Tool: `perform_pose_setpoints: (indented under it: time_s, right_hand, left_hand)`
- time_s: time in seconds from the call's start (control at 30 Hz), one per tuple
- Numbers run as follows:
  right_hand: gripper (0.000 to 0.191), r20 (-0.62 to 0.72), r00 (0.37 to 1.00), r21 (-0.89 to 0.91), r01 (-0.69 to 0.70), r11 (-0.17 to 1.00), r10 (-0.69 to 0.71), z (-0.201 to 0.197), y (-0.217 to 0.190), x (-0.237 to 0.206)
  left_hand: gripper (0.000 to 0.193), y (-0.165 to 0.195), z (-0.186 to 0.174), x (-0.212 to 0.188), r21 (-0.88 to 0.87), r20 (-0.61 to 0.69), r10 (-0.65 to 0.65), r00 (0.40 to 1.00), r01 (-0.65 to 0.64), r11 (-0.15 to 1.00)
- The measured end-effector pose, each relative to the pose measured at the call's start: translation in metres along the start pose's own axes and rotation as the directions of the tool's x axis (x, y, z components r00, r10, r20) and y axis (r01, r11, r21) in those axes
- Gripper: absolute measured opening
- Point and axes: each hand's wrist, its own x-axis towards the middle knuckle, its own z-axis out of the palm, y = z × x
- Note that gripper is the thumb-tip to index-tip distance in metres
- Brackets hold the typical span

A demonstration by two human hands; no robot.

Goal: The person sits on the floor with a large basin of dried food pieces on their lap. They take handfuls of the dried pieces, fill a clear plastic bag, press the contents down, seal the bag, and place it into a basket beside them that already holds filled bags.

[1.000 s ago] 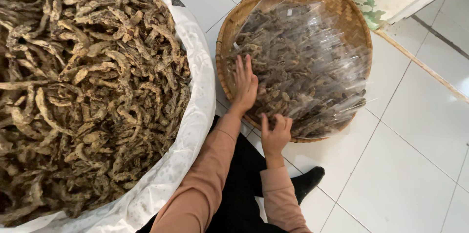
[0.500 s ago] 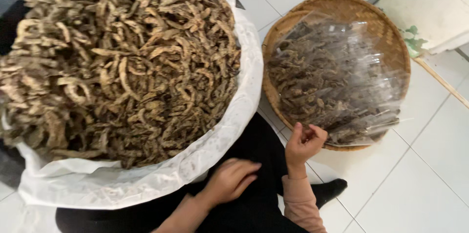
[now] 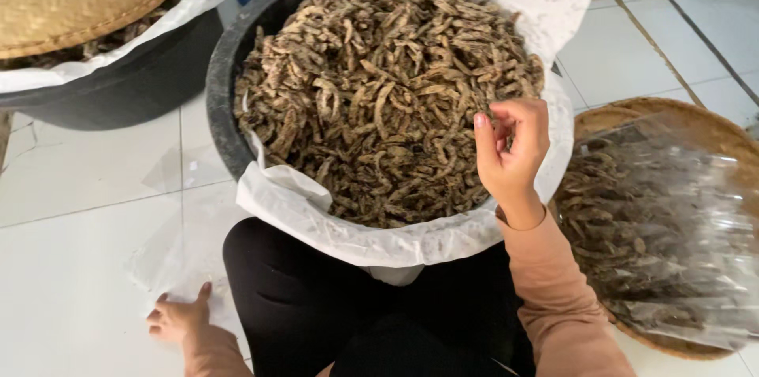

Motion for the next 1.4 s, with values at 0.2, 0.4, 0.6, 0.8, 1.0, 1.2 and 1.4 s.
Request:
perform_pose_setpoints:
  time_s: [0.2, 0.4, 0.6, 0.8, 1.0, 1.2, 1.4]
  right_hand:
    - [0.017, 0.106, 0.991, 0.085, 0.077, 0.993, -0.086, 0.048, -0.027, 0.021]
    - [0.015, 0.196, 0.97, 0.068, 0.135, 0.989, -0.146, 0.058, -0.036, 0.02]
    - [0.02, 0.195, 0.98, 0.182, -0.005, 0.983, -0.031, 0.071, -0.058, 0.008]
    - [0.026, 0.223, 0.969, 0.553, -0.219, 0.803, 0.111, 0.127, -0.061, 0.021]
    - [0.021, 0.026, 0.975, 0.371, -0.213, 0.904, 0.219, 0.129, 0.013, 0.066]
    - [0.026, -0.107, 0.993, 0.059, -0.034, 0.998, 0.04, 0.123, 0.05, 0.07]
    - [0.028, -0.087, 0.93, -0.219, 0.331, 0.918, -0.356, 0.107, 0.054, 0.056]
  left_hand:
    - [0.048, -0.006, -0.007, 0.0, 0.038, -0.103, 0.011, 0.995, -0.007, 0.999]
    - [0.049, -0.026, -0.004, -0.004, -0.191, -0.418, 0.128, 0.9, -0.224, 0.956]
    - [0.003, 0.039, -0.053, -0.049, -0.943, -0.272, 0.081, 0.959, -0.249, -0.222]
    - [0.014, 0.193, -0.095, -0.178, -0.869, -0.382, 0.759, 0.527, 0.075, -0.489]
    - [0.04, 0.299, -0.122, -0.192, -0.935, -0.171, 0.921, 0.35, 0.235, -0.264]
    - [0.011, 0.409, -0.106, -0.165, -0.849, -0.49, 0.715, 0.498, -0.087, -0.521]
    - [0.007, 0.416, -0.073, -0.164, -0.848, -0.391, 0.737, 0.552, -0.528, -0.055]
